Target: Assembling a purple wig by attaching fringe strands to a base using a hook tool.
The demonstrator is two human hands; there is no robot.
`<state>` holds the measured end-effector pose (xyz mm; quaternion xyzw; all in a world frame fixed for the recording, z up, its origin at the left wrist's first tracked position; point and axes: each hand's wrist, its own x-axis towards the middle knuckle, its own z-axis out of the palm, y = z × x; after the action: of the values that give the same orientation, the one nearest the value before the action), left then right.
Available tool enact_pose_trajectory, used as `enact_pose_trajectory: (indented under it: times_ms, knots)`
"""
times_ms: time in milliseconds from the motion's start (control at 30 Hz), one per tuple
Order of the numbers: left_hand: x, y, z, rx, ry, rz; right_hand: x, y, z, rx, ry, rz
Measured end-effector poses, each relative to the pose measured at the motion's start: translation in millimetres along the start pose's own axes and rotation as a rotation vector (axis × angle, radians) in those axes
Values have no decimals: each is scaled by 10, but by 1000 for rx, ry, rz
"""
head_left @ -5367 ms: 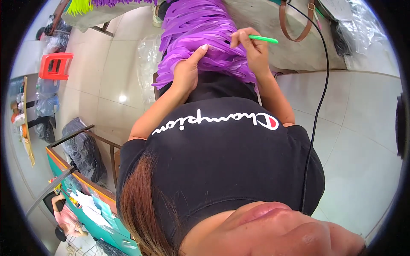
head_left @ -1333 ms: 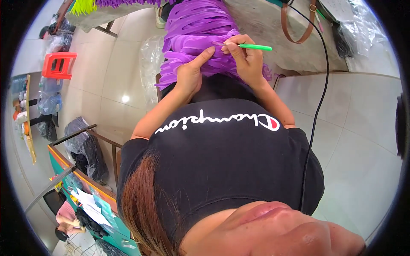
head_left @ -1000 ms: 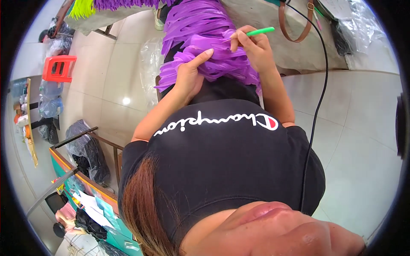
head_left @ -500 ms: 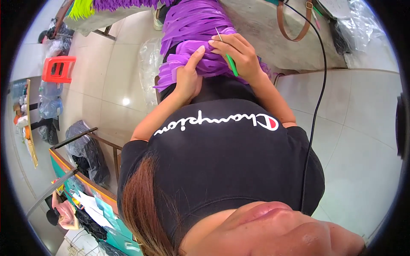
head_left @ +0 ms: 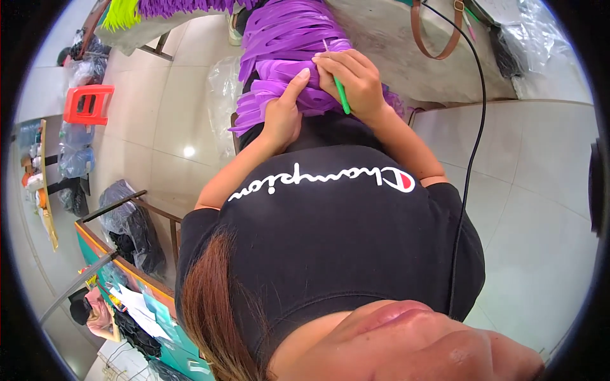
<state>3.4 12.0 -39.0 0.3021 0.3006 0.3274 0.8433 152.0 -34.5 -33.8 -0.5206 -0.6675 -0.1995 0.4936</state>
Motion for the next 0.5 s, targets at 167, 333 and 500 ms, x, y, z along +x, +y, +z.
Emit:
enact_pose_trajectory:
  times_ms: [167,333,500]
  knots:
    - [-32,86,108,-64,-110,62,-81,63,-78,6,97,238]
    - [-1,115,53,-57,-171,41,-497,487,-288,-153,141,584]
    - [-10,149,57,-45,-177,88,-1789,1493,-668,-552,5,803]
